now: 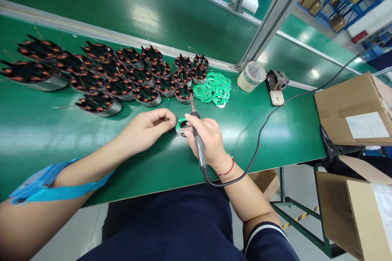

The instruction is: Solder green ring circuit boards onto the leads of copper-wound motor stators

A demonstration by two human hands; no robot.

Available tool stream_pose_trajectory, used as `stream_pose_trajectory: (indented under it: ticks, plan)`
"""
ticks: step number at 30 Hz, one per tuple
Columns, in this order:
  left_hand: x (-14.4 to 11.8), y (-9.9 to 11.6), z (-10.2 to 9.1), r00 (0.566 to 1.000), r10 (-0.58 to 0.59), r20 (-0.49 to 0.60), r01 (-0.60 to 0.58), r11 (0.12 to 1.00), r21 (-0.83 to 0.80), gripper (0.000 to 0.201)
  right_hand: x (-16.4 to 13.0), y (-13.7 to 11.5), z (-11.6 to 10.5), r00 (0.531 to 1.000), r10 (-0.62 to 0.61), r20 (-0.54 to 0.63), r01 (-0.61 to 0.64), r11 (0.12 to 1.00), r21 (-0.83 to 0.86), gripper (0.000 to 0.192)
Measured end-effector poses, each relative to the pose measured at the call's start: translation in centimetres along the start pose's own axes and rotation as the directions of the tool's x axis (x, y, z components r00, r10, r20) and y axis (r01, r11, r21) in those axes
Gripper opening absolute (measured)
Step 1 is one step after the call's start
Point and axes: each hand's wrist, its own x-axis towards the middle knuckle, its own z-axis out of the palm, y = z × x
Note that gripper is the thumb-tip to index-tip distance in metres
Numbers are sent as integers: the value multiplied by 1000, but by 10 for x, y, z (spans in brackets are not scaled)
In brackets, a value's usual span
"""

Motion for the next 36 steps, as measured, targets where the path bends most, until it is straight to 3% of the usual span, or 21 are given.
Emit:
stream_pose_trajectory:
  ticks: [4,7,10,15,18,20,23,26,28,31,34,36]
  plan:
    - [-2,-4,2,1000,-18,-25,20,995,97,28,-8,0,-2,969,73,-234,-51,994,99,29]
    - [-4,-3,2,999,-39,-27,43,990,131,26,-12,-1,-4,949,67,-309,-8,982,190,22]
    - [-5,0,3,999,-33,-31,37,990,138,25,-12,-3,-7,957,27,-290,27,983,181,23]
    - [-7,3,3,999,-18,-44,24,990,142,25,-14,-3,-8,968,53,-247,-24,993,119,32]
    - [-8,6,2,999,-13,-38,19,989,148,25,-17,2,-3,964,80,-252,-28,979,204,25]
    - [-8,8,2,999,-4,-43,11,987,159,24,-16,5,1,960,139,-243,-70,960,271,35]
    - [-7,10,3,999,16,-47,-7,985,174,21,-8,6,3,980,167,-104,-137,958,252,48]
    - [-6,11,3,998,35,-48,-25,982,189,19,1,4,-1,991,56,121,-71,989,131,54]
    - [-6,11,3,998,36,-49,-25,979,203,18,3,4,-3,979,3,204,-20,997,78,58]
    - [-5,8,3,998,20,-62,-8,981,195,22,0,10,-2,987,26,161,-28,1000,7,56]
    - [-5,4,2,1000,-3,-23,7,983,182,35,-5,19,1,988,153,32,-152,988,-35,58]
    - [-5,1,0,1000,-4,25,-3,966,260,38,-7,24,2,978,211,-9,-211,978,-7,63]
